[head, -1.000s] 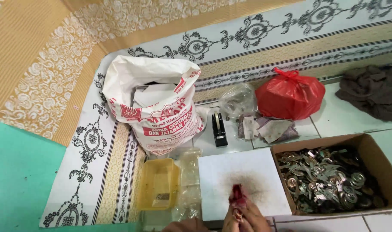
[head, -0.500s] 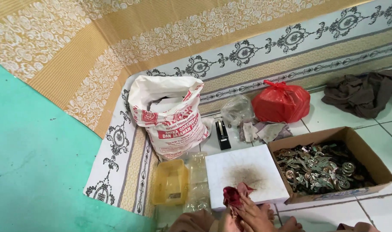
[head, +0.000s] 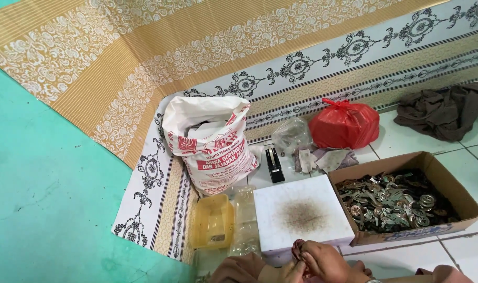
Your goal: The person sits on the floor and sorts metal buttons from a cardboard box onto a white board. They then place the sorted buttons into a small plastic bag, seal it with tape, and set the bag aside.
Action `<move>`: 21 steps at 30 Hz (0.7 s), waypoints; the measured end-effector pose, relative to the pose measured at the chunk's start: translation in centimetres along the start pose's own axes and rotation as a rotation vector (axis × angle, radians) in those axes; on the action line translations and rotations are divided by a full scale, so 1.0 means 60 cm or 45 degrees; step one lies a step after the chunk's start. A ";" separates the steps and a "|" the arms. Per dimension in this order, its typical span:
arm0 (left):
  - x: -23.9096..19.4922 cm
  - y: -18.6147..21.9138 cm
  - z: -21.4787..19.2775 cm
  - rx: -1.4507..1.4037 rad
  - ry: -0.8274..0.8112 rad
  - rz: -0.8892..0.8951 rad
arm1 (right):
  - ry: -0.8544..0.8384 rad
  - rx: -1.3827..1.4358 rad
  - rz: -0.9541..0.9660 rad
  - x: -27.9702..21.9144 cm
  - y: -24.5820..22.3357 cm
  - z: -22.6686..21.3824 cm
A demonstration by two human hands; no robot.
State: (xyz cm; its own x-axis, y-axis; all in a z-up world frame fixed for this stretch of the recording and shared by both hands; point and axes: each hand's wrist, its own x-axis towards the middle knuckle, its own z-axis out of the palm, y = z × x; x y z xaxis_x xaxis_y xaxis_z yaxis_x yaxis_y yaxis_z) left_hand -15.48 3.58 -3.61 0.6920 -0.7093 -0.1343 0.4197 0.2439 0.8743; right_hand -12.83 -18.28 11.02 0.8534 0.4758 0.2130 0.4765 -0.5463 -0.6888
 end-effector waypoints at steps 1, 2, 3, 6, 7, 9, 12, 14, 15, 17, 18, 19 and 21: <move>0.058 0.051 0.003 0.122 0.056 0.019 | 0.057 0.105 0.094 0.002 -0.002 0.001; 0.054 0.059 0.016 0.122 0.057 0.017 | 0.057 0.106 0.096 0.003 -0.010 0.001; 0.051 0.068 0.028 0.168 -0.073 0.116 | 0.069 0.324 0.268 0.003 -0.018 0.001; 0.024 0.130 0.103 0.292 0.325 0.059 | 0.185 0.623 0.386 0.002 -0.023 0.023; 0.011 0.155 0.136 0.363 0.853 -0.091 | 0.284 0.700 0.332 0.000 -0.023 0.034; 0.012 0.162 0.118 0.343 0.733 0.042 | 0.325 0.787 0.182 0.000 -0.073 0.004; 0.019 0.150 0.107 0.071 0.732 0.226 | 0.331 0.801 0.020 -0.014 -0.075 0.014; 0.028 0.140 0.105 -0.182 0.848 0.291 | 0.294 0.721 0.000 -0.021 -0.059 0.027; 0.031 0.138 0.104 -0.178 0.803 0.391 | 0.284 0.612 -0.031 -0.022 -0.055 0.029; 0.027 0.137 0.108 -0.175 0.759 0.490 | 0.272 0.503 -0.061 -0.020 -0.043 0.037; 0.022 0.140 0.113 0.109 0.864 0.427 | 0.344 0.571 -0.117 -0.016 -0.033 0.042; 0.017 0.143 0.118 0.395 0.962 0.360 | 0.416 0.638 -0.173 -0.013 -0.023 0.047; 0.010 0.191 0.160 0.447 1.009 0.298 | 0.430 0.602 0.002 -0.015 0.010 0.072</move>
